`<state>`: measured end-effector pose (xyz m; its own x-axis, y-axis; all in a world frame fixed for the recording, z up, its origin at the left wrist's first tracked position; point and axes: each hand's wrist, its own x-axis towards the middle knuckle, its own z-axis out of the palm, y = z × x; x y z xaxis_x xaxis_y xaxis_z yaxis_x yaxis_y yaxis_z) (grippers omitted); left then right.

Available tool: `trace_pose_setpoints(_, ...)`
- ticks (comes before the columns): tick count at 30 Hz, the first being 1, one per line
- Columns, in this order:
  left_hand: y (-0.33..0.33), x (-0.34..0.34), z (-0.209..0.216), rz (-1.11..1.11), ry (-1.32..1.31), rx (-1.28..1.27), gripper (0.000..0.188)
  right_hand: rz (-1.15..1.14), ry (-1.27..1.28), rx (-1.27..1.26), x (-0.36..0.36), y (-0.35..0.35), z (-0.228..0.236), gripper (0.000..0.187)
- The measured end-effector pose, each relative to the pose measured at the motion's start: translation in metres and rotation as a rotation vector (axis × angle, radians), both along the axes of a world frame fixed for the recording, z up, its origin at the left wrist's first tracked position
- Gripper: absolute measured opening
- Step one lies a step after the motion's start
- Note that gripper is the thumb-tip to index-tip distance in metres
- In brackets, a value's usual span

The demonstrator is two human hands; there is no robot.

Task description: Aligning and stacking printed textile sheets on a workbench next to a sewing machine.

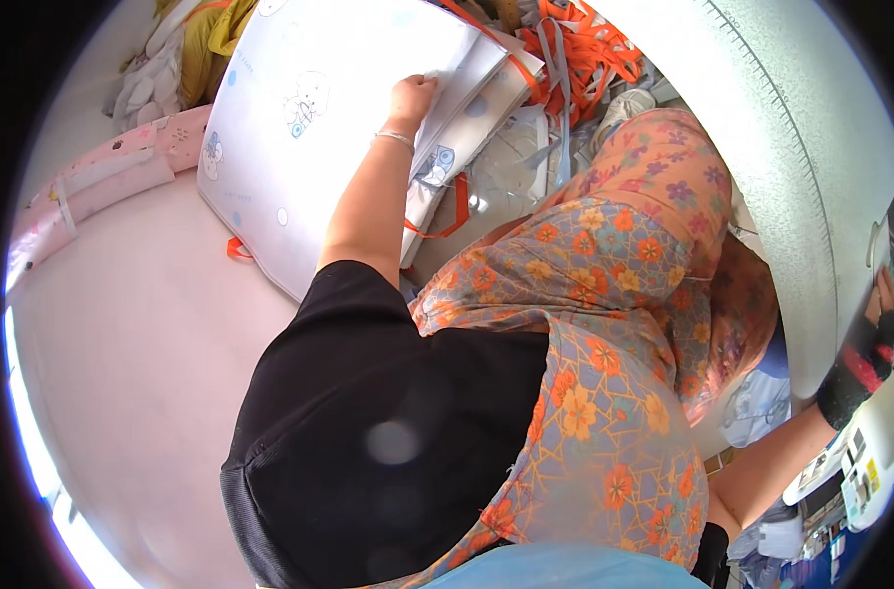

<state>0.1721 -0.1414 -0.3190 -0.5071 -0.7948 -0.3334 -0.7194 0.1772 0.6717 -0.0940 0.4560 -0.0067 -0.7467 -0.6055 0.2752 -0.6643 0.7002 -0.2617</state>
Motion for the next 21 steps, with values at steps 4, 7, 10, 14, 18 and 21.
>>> trace_pose_setpoints(4, 0.012, -0.007, 0.009, -0.105, -0.204, -0.145, 0.031, -0.009, -0.001, 0.001, -0.002, 0.001, 0.000, 0.029)
trace_pose_setpoints(7, 0.032, -0.019, 0.011, -0.277, -0.238, -0.574, 0.029, -0.020, 0.005, 0.002, -0.002, 0.003, -0.001, 0.029)
trace_pose_setpoints(10, 0.039, -0.036, 0.007, -0.464, -0.280, -0.961, 0.029, -0.033, 0.013, 0.007, -0.002, 0.003, 0.000, 0.029)
trace_pose_setpoints(14, 0.000, -0.041, 0.007, -0.443, -0.399, -0.523, 0.026, -0.053, 0.014, 0.015, -0.003, 0.002, 0.001, 0.029)
trace_pose_setpoints(18, -0.078, 0.008, 0.047, -0.251, -0.097, -0.237, 0.030, -0.006, 0.046, -0.019, -0.007, 0.006, -0.004, 0.028)
trace_pose_setpoints(21, -0.108, 0.045, 0.110, 0.516, 0.927, 0.380, 0.039, 0.021, 0.060, -0.069, -0.009, 0.005, -0.003, 0.028)
